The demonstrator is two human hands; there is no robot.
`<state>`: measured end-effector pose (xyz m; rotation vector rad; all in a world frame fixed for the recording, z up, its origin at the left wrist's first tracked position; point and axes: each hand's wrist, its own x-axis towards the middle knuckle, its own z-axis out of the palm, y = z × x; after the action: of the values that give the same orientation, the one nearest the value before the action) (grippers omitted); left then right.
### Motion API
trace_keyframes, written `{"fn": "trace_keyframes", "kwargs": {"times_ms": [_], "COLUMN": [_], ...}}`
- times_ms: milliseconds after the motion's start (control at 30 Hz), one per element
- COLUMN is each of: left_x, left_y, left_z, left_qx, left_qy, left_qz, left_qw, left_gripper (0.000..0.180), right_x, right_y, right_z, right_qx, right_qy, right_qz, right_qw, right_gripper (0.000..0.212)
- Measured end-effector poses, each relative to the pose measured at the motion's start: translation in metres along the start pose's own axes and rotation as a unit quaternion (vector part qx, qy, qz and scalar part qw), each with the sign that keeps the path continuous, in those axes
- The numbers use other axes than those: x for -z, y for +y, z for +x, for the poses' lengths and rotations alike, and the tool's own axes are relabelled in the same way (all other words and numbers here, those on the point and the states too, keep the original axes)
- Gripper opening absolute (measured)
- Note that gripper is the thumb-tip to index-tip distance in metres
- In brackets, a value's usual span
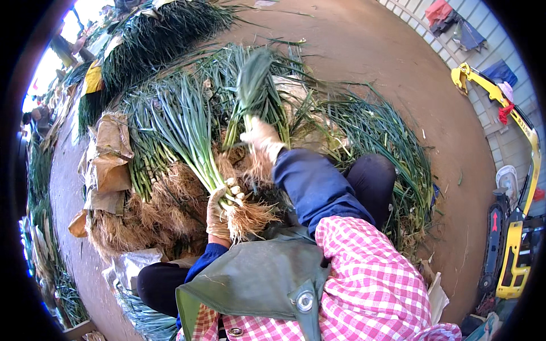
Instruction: The person, wearing gloves, cleans bundles of green crops by hand by pulling off outer leaves and shaking the roots.
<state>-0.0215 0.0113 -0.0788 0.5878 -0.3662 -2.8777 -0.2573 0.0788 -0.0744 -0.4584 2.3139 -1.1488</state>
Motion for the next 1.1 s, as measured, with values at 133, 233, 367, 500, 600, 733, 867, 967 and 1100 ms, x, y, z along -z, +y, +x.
{"fn": "trace_keyframes", "kwargs": {"times_ms": [133, 233, 367, 500, 600, 733, 867, 967, 1100], "left_x": [0.004, -0.002, 0.008, 0.021, 0.007, 0.015, 0.021, 0.013, 0.015], "left_y": [-0.002, -0.006, 0.003, 0.006, 0.0, 0.004, 0.009, -0.002, 0.003], "left_z": [0.002, 0.007, -0.004, -0.003, -0.003, -0.001, -0.008, 0.002, -0.003], "left_qx": [0.021, 0.025, -0.004, 0.011, -0.012, 0.021, 0.031, 0.045, 0.023], "left_qy": [-0.026, -0.052, -0.008, -0.005, 0.02, -0.023, 0.007, 0.015, 0.04], "left_qz": [-0.014, -0.05, -0.005, -0.029, -0.02, -0.037, -0.036, -0.03, 0.001], "left_qw": [0.999, 0.997, 1.0, 1.0, 1.0, 0.999, 0.999, 0.998, 0.999], "left_gripper": [0.032, 0.031, 0.031, 0.03, 0.031, 0.034, 0.034, 0.034, 0.032], "right_x": [-0.019, 0.002, 0.002, -0.024, -0.047, -0.066, -0.057, -0.021, -0.009], "right_y": [0.044, 0.062, 0.023, -0.022, 0.002, 0.015, -0.002, 0.015, 0.01], "right_z": [-0.014, -0.004, -0.026, -0.056, -0.04, -0.04, -0.051, -0.036, -0.064], "right_qx": [0.04, 0.048, 0.077, 0.108, -0.027, -0.05, 0.033, 0.097, -0.041], "right_qy": [0.074, 0.09, 0.187, 0.046, 0.001, 0.007, 0.097, 0.256, 0.111], "right_qz": [-0.208, -0.157, -0.155, -0.07, -0.127, -0.166, -0.131, -0.118, -0.241], "right_qw": [0.975, 0.982, 0.967, 0.991, 0.991, 0.985, 0.986, 0.955, 0.963], "right_gripper": [0.063, 0.068, 0.044, 0.031, 0.036, 0.035, 0.028, 0.029, 0.045]}}
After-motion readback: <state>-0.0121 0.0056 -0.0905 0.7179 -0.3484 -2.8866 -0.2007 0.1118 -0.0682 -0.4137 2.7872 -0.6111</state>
